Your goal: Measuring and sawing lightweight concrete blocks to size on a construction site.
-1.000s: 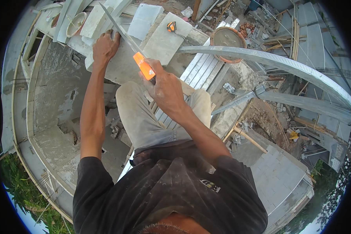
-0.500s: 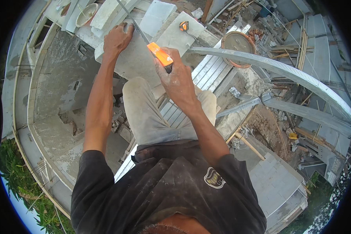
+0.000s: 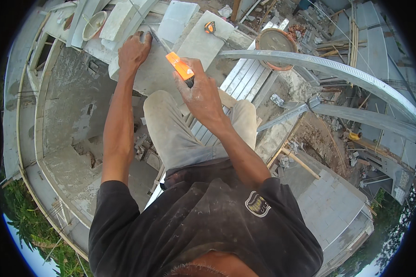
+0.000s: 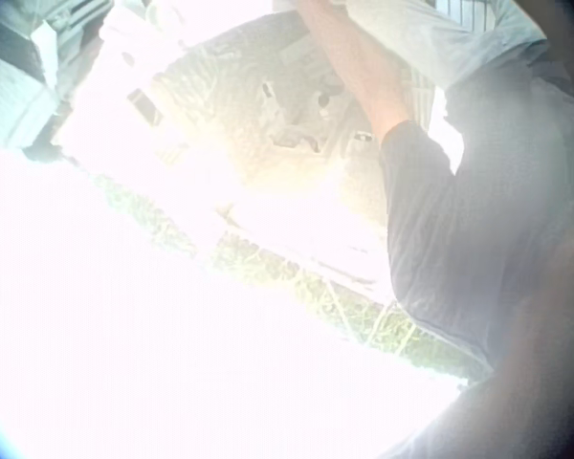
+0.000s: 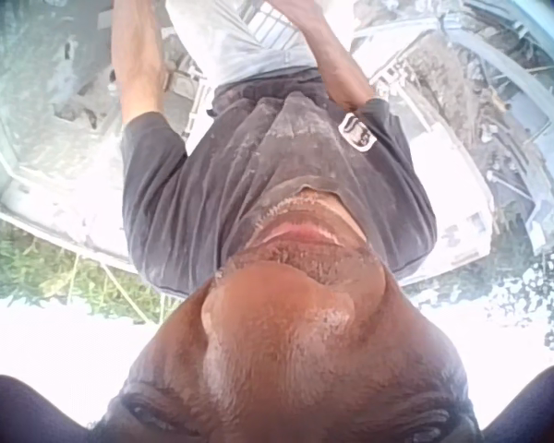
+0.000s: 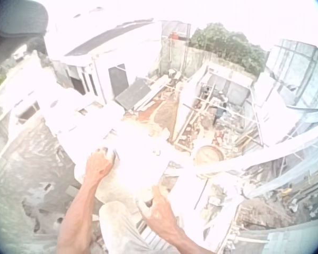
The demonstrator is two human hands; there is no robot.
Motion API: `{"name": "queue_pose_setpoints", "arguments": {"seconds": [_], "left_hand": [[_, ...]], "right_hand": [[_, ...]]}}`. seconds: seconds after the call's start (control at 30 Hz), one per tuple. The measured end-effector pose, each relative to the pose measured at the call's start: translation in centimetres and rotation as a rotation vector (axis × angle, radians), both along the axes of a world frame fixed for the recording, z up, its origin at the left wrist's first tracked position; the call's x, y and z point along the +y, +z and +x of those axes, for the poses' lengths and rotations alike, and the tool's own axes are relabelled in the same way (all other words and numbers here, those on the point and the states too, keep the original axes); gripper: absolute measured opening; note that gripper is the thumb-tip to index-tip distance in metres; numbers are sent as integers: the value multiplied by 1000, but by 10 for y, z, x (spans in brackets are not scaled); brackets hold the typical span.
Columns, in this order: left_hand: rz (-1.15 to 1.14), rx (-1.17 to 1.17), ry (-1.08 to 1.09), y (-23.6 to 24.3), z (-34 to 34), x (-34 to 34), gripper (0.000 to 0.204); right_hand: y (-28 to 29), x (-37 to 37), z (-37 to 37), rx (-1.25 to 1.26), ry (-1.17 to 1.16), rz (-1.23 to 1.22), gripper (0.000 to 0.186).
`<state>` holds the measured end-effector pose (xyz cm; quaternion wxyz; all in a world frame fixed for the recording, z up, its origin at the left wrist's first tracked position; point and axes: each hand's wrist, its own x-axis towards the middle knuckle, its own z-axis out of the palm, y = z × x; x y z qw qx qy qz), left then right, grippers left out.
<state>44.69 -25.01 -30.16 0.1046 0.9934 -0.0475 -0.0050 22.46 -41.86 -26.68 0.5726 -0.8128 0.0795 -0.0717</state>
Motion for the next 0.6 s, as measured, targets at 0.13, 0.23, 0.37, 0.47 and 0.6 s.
{"name": "queue_pose_setpoints", "arguments": {"seconds": [0.13,0.23,0.37,0.47,0.6], "left_hand": [[-28,-42,-94,-7,11,-10,66],[-37,-93,-164,-16,12,-19,66],[25,-60,-116,-12,-1,-10,66],[37,-25,-46,-6,-7,-1,64],[13,-49,-133,-14,7,-10,62]], "right_hand": [[34,-14,-84,-134,-77,-112,38],[53,-23,-81,-106,-61,-47,37],[29,-15,-10,1,-46,63,35],[-2,-3,-2,30,-11,85,36],[-33,14,-23,-221,12,-122,49]]}}
